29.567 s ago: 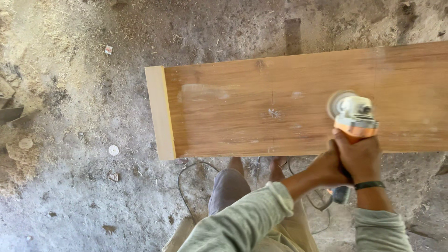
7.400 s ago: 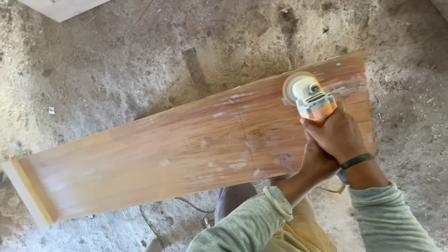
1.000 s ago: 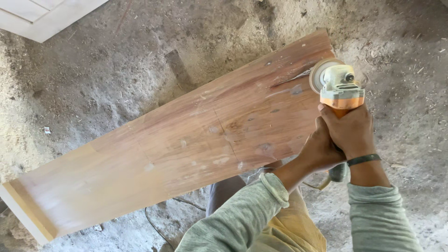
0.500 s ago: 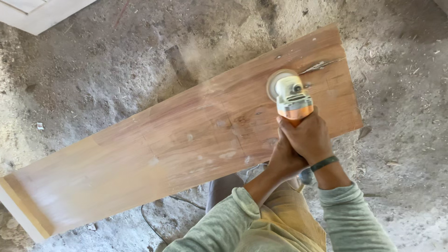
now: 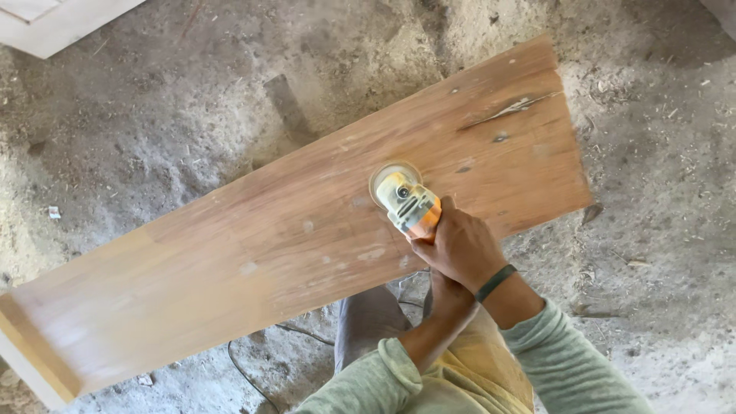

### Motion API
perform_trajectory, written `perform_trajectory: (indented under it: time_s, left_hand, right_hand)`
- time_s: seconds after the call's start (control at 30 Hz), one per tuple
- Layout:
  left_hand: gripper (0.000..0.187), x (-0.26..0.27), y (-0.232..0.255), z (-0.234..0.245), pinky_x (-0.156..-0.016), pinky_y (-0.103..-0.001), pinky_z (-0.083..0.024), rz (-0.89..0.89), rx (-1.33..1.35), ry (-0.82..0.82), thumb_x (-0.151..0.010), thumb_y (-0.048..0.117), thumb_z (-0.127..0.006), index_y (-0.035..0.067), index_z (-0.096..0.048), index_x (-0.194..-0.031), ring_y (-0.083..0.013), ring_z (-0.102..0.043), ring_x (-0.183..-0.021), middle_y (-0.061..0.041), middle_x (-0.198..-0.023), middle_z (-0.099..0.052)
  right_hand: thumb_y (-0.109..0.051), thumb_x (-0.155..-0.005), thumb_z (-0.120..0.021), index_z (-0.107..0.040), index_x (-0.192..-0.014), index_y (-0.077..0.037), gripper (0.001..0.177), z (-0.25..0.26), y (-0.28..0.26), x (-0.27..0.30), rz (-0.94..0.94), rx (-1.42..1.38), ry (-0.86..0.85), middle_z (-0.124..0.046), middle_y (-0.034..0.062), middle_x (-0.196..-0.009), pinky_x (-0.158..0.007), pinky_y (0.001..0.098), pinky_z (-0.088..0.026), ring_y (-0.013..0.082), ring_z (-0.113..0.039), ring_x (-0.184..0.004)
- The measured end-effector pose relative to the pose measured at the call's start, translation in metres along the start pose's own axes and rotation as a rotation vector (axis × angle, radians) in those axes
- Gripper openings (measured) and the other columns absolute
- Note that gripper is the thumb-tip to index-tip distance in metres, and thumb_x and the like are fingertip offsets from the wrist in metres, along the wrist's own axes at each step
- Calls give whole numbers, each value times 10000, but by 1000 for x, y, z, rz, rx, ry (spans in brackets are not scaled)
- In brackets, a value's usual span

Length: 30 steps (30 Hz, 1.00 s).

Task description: The person uses a power sander to smooth the surface and edges of a wooden board.

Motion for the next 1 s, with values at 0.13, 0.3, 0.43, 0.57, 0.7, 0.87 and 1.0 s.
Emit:
perform_trajectory:
  time_s: [0.13,0.3,0.43,0.57,0.7,0.87,1.0]
  left_hand:
    - [461,-8,-27,-55,-971,-355,-544,50,172,-111,-882,112,-793,-9,-583,-1274,-191,-642,-1149,-116,-1236,-668]
    - [465,-29,-27,-120,-977,-370,-569,60,-56,-272,-928,161,-789,-36,-573,-1290,-218,-691,-1091,-148,-1165,-702]
    - [759,-43,-5,-152,-1068,-372,-508,-60,-44,-262,-893,172,-788,-12,-348,-1485,-231,-591,-1271,-151,-1379,-570]
    - [769,-46,-6,-173,-1128,-385,-485,-102,-112,-327,-927,180,-769,-20,-289,-1494,-236,-558,-1291,-168,-1386,-538]
    - [765,-48,-15,-182,-1110,-395,-508,-82,-175,-375,-936,210,-765,-19,-314,-1509,-261,-597,-1291,-182,-1372,-581]
    - [901,-45,-13,-190,-1061,-396,-523,-85,-190,-401,-894,276,-778,-34,-222,-1532,-293,-624,-1287,-200,-1354,-590]
    - [879,-32,-13,-194,-1097,-405,-523,-109,-230,-424,-917,270,-776,-32,-214,-1522,-293,-616,-1290,-211,-1405,-575]
  right_hand:
    - [-392,-728,-868,-552,-1024,16,595,36,49,4,-99,-26,68,-712,231,-788,-641,493,-595,423,-728,-716]
    - [-394,-750,-869,-581,-1066,48,615,92,115,7,-234,-57,206,-718,256,-887,-698,499,-598,431,-736,-797]
    - [-421,-779,-855,-593,-1160,56,664,116,149,7,-286,-60,256,-716,280,-980,-772,512,-585,455,-721,-901]
    - [-447,-790,-834,-611,-1150,55,657,123,171,12,-333,-96,273,-721,282,-1017,-826,510,-578,454,-721,-952]
    - [-451,-800,-846,-611,-1180,62,680,128,182,13,-333,-81,300,-714,297,-1046,-844,519,-570,473,-706,-974]
    - [-434,-789,-835,-614,-1228,43,685,137,196,26,-372,-161,343,-716,287,-1075,-857,521,-561,463,-707,-1005]
    - [-444,-794,-837,-597,-1232,68,715,132,207,41,-415,-159,357,-711,302,-1055,-835,520,-566,482,-704,-993]
Point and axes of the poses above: each hand's wrist, its own x-axis away from the middle knuckle, its own z-axis out of the back of the hand, y = z × x, the point moved 10 cm from there along -x, towards the middle knuckle
